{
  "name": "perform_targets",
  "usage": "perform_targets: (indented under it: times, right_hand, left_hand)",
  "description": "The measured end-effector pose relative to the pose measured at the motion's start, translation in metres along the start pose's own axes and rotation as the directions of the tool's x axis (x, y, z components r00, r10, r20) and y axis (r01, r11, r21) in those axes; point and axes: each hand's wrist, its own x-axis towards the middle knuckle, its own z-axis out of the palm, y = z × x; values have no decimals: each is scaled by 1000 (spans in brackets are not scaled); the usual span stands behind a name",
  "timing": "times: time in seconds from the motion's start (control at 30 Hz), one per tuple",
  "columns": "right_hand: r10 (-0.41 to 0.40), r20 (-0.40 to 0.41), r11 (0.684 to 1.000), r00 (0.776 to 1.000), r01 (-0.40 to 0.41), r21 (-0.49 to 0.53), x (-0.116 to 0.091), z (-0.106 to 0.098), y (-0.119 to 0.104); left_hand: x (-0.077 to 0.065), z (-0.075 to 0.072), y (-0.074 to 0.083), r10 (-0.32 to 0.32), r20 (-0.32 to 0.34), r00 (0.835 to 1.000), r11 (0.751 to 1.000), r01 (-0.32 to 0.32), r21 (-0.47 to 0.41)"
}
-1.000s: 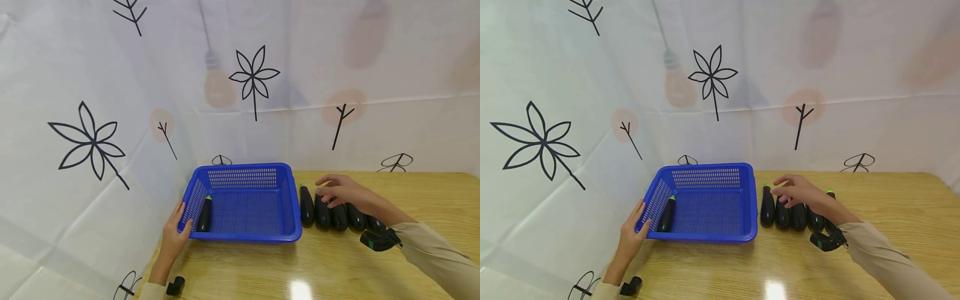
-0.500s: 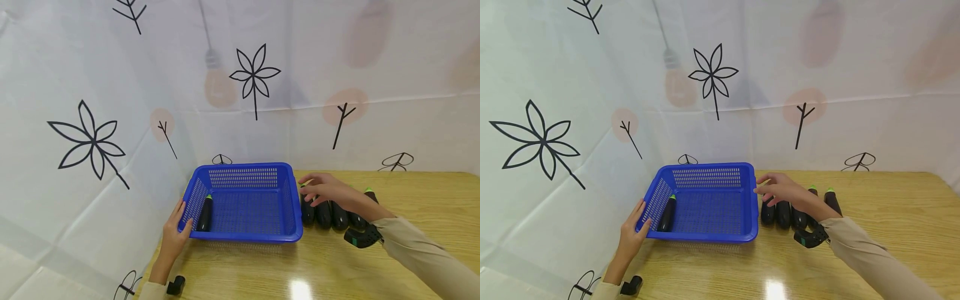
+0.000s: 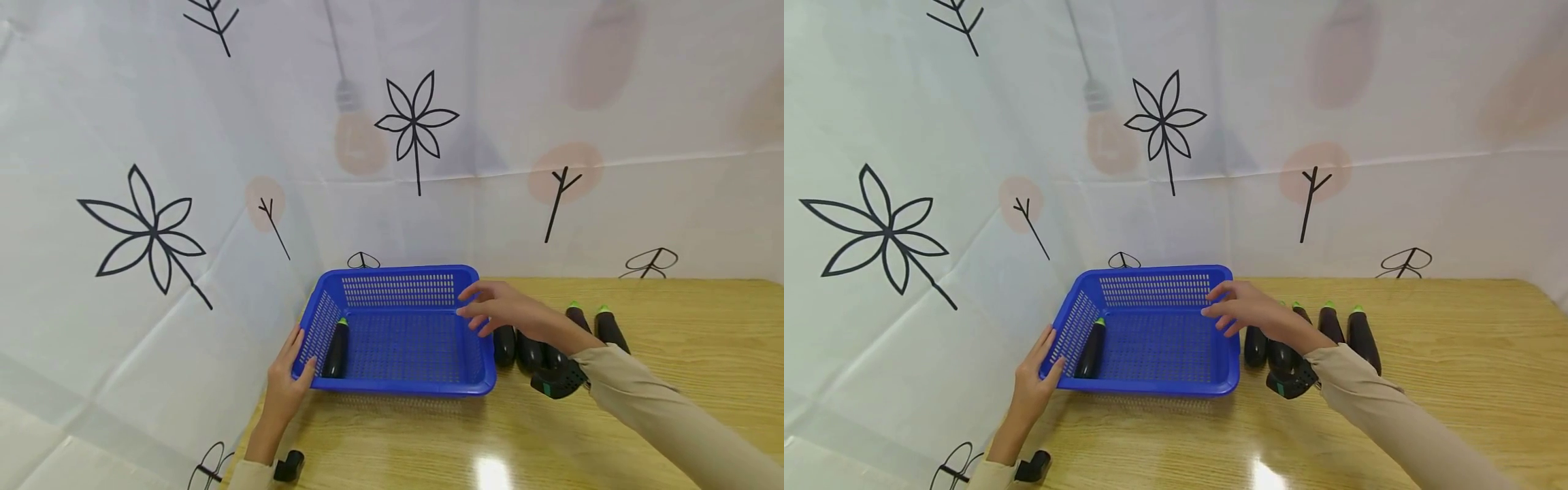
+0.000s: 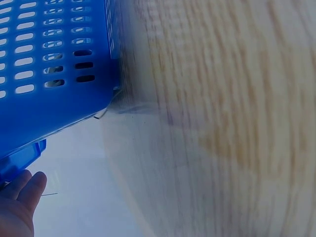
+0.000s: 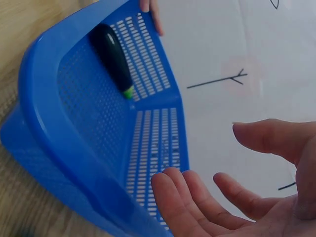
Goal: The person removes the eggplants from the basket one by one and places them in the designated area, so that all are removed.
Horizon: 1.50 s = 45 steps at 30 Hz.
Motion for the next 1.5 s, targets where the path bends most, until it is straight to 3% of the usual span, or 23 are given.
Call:
perform_targets:
  times: [0.73,1.5]
  right_hand:
    - [66,97,997,993,-70,38,47,36,-12]
    - [94,183,988,979,-115,106,95,83,-8]
  left_hand:
    - [0,1,-5,7,-7,1000,1000,-7,-10]
    - [2,1,-4,18,-16,1000,1000,-18,13]
